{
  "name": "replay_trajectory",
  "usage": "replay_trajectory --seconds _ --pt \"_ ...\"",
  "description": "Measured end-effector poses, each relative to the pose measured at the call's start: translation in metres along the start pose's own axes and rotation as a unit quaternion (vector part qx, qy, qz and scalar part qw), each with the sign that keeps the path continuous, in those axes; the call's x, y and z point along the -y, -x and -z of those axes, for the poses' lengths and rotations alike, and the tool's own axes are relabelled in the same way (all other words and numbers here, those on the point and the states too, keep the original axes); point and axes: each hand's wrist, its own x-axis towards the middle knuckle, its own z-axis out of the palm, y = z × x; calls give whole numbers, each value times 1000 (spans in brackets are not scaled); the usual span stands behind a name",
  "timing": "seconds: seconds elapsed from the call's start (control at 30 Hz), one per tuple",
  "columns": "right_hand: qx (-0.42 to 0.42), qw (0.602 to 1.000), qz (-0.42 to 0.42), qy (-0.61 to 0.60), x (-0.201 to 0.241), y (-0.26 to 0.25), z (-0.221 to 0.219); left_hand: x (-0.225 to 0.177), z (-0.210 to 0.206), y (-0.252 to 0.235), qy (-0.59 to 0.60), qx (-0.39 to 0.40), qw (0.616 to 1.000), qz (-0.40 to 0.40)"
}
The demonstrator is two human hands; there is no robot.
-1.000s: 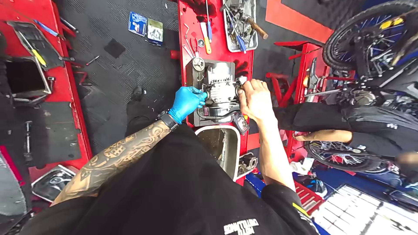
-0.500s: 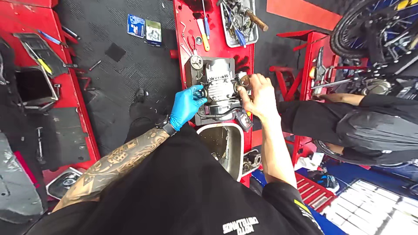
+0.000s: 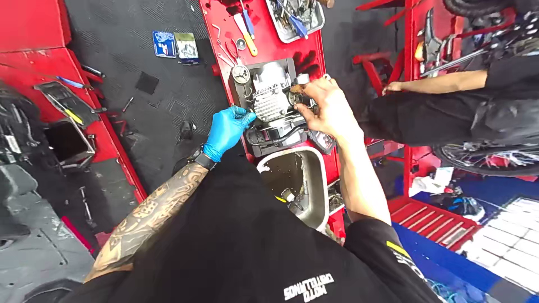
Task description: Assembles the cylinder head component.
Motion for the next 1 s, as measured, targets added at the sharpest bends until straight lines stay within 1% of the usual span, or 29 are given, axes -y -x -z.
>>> replay_trajectory --seconds 0.07,0.23,0.33,0.43,0.5,0.57,0.67,0.87,1.0 --pt "1 1000 3 -6 -1 0 0 1 0 -3 29 14 999 13" --pt "-7 1000 -1 -14 -3 0 -3 -9 5 -16 96 63 990 84" --pt "-2 1000 -10 -21 -2 1 -3 -12 10 -20 107 99 983 110" --pt "-2 1000 -7 -27 -2 2 -3 -13 11 -21 99 97 984 110" --pt "-8 999 -1 -34 -3 3 -3 -11 12 -15 72 89 990 80" --pt "-9 999 0 -39 -3 3 -3 -9 15 -6 19 81 996 32" --pt "-9 999 -2 -41 -1 4 -3 -9 13 -1 -53 40 998 -15" --pt "-13 998 -12 -52 1 4 -3 -7 2 1 -113 -24 986 -119" --pt "-6 998 -36 -57 3 4 -3 3 -6 3 -144 -70 972 -174"
